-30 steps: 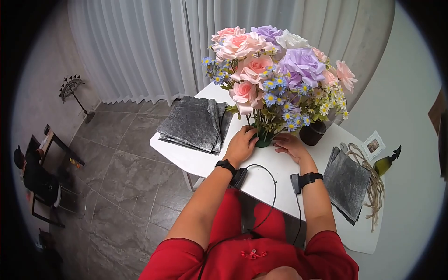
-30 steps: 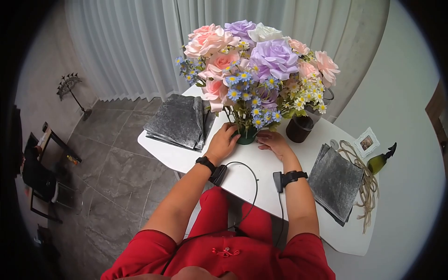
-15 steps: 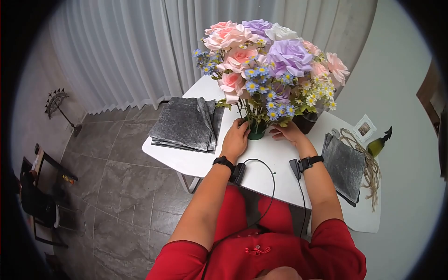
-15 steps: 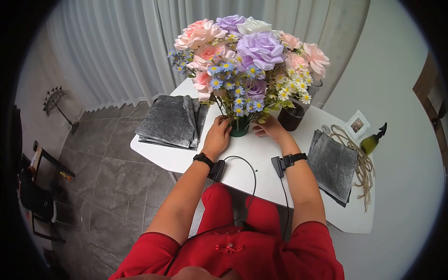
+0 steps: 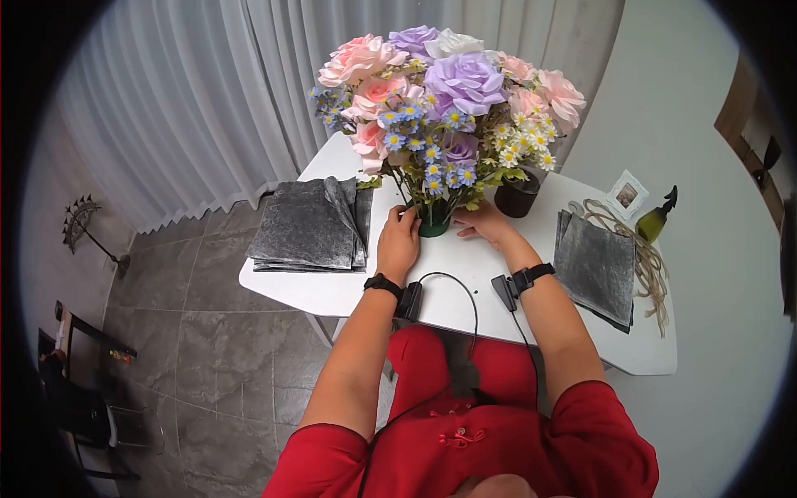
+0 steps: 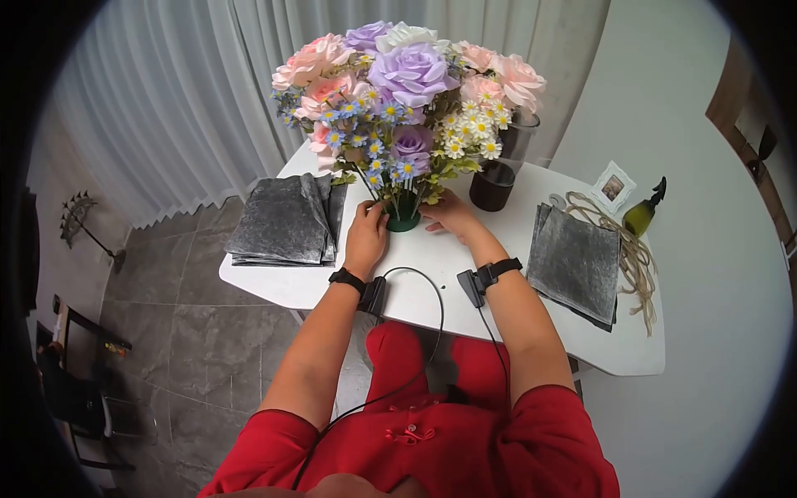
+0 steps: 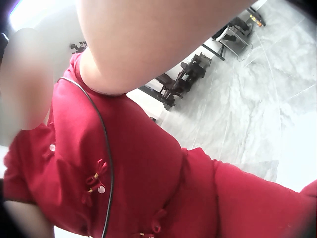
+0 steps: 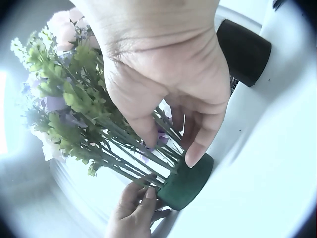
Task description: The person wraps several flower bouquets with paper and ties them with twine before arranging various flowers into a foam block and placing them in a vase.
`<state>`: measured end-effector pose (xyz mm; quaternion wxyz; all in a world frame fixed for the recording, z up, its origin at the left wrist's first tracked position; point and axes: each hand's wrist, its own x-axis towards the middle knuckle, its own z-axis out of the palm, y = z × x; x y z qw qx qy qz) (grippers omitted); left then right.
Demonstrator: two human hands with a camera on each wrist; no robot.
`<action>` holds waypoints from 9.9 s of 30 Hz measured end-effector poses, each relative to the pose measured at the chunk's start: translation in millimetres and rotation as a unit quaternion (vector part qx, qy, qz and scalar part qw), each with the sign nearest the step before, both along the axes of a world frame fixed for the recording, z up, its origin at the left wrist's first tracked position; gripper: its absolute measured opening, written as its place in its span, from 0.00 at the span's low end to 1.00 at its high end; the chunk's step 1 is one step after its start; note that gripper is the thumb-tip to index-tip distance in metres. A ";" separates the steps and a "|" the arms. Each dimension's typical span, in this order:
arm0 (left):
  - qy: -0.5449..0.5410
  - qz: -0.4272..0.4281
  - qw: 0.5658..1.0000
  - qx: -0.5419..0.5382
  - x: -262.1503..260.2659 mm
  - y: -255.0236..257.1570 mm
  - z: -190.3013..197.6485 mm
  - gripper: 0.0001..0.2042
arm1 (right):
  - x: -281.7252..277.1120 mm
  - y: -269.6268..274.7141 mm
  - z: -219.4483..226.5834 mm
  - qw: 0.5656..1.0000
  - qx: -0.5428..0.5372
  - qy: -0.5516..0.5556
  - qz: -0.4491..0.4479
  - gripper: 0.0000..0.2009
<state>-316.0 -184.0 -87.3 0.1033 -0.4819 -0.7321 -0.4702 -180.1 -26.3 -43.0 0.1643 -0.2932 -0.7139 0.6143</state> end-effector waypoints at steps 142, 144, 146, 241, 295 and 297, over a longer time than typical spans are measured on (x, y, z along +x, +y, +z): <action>-0.112 -0.043 0.991 0.062 -20.7 9.4 -10.2 0.33 | -13.8 2.9 11.6 0.896 0.391 0.208 0.003 0.18; -0.109 -0.018 0.991 0.070 -18.4 9.8 -12.0 0.28 | -1.1 17.6 13.8 0.863 0.495 0.101 0.026 0.24; -0.134 0.014 0.991 0.017 -16.4 5.0 -7.5 0.27 | -3.6 18.9 19.0 0.971 0.177 0.148 0.067 0.21; -0.085 0.029 0.994 -0.065 -7.0 4.0 5.4 0.32 | -32.6 9.7 0.5 0.966 0.126 0.225 0.016 0.13; -0.435 -0.397 0.802 -0.101 109.1 -42.4 28.5 0.17 | 62.5 -85.3 34.5 0.979 -0.127 0.156 0.024 0.09; -0.473 -0.426 0.760 -0.133 112.5 -61.8 38.9 0.12 | 76.8 -86.2 30.4 0.980 -0.093 0.133 0.116 0.14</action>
